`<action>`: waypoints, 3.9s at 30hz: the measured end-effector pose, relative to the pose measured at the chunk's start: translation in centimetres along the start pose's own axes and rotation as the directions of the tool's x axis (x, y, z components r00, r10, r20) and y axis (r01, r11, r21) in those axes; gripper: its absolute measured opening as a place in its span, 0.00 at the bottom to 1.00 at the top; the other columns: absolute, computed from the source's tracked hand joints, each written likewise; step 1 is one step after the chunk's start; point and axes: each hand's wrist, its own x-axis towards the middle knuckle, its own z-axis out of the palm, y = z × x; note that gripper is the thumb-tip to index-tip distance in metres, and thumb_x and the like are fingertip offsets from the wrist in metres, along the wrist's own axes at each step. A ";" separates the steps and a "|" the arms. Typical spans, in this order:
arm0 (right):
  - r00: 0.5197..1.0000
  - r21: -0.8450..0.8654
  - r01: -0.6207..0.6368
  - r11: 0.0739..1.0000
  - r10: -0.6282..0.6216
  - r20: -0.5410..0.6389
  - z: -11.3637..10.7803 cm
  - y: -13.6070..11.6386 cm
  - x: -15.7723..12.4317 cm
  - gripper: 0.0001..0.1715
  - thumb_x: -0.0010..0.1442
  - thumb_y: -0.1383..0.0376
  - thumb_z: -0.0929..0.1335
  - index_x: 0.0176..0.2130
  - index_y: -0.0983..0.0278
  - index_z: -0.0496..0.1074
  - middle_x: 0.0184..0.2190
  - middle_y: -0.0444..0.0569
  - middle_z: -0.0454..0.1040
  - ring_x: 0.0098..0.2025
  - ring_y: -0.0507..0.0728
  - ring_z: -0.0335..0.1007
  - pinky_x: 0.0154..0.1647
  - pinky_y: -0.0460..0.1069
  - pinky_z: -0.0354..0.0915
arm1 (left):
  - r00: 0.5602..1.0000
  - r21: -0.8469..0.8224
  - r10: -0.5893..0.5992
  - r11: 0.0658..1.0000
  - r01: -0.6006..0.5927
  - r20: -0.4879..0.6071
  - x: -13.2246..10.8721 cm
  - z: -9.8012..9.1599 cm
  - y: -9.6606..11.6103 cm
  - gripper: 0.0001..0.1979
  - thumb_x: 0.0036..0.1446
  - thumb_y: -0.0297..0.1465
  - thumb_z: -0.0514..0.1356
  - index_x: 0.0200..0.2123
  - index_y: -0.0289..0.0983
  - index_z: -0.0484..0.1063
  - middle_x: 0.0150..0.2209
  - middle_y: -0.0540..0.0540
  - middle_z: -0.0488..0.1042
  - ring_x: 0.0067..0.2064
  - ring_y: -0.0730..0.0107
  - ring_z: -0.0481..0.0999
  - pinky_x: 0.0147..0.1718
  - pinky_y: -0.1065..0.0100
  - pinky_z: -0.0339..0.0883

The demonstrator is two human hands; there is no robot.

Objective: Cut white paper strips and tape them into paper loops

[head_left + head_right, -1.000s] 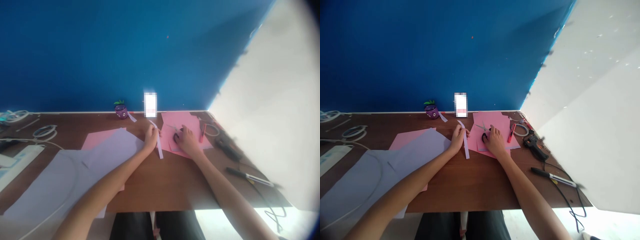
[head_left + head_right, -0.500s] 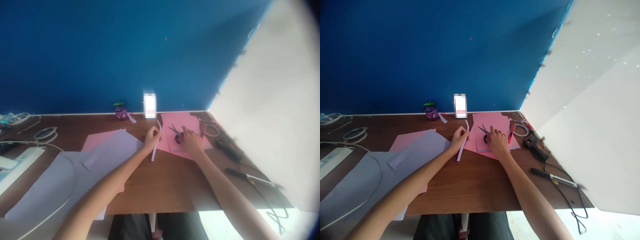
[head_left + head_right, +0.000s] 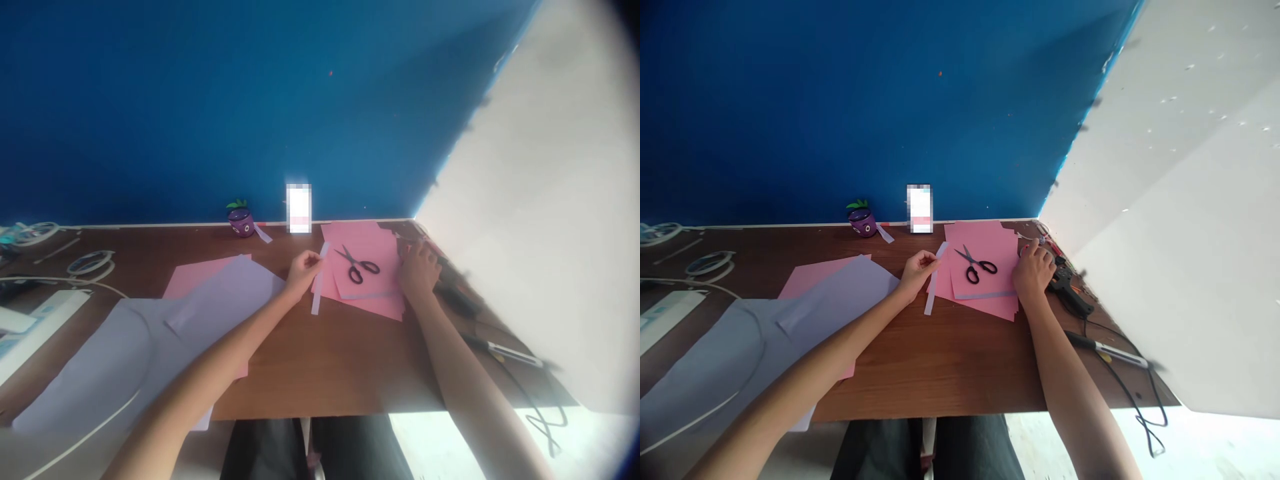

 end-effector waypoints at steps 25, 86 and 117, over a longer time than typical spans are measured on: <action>0.976 0.864 0.081 0.496 -0.215 0.032 -2.4 -6.6 -4.1 0.17 0.64 0.61 0.58 0.49 0.62 0.68 0.38 0.50 0.71 0.38 0.56 0.69 0.40 0.53 0.68 | 0.994 -0.049 -0.085 0.995 0.088 0.076 0.1 0.1 0.5 0.11 0.55 0.35 0.61 0.40 0.37 0.75 0.37 0.45 0.75 0.36 0.69 0.75 0.40 0.67 0.68; 0.953 0.165 0.158 0.974 -0.107 -0.282 -1.1 -2.5 -0.5 0.21 0.58 0.67 0.60 0.49 0.68 0.72 0.66 0.61 0.51 0.66 0.74 0.43 0.56 0.70 0.50 | 0.970 0.084 -0.134 0.989 0.119 0.201 0.1 0.2 0.0 0.21 0.58 0.44 0.54 0.24 0.33 0.69 0.24 0.47 0.72 0.22 0.78 0.68 0.20 0.75 0.58; 0.902 0.767 0.367 0.527 -0.402 -0.155 -4.4 -7.2 -5.0 0.11 0.67 0.60 0.59 0.39 0.60 0.67 0.32 0.48 0.72 0.30 0.54 0.67 0.32 0.50 0.64 | 0.848 0.249 -0.172 0.967 0.050 0.502 -1.2 -0.1 2.3 0.19 0.52 0.44 0.62 0.21 0.34 0.71 0.22 0.48 0.71 0.25 0.71 0.72 0.26 0.69 0.65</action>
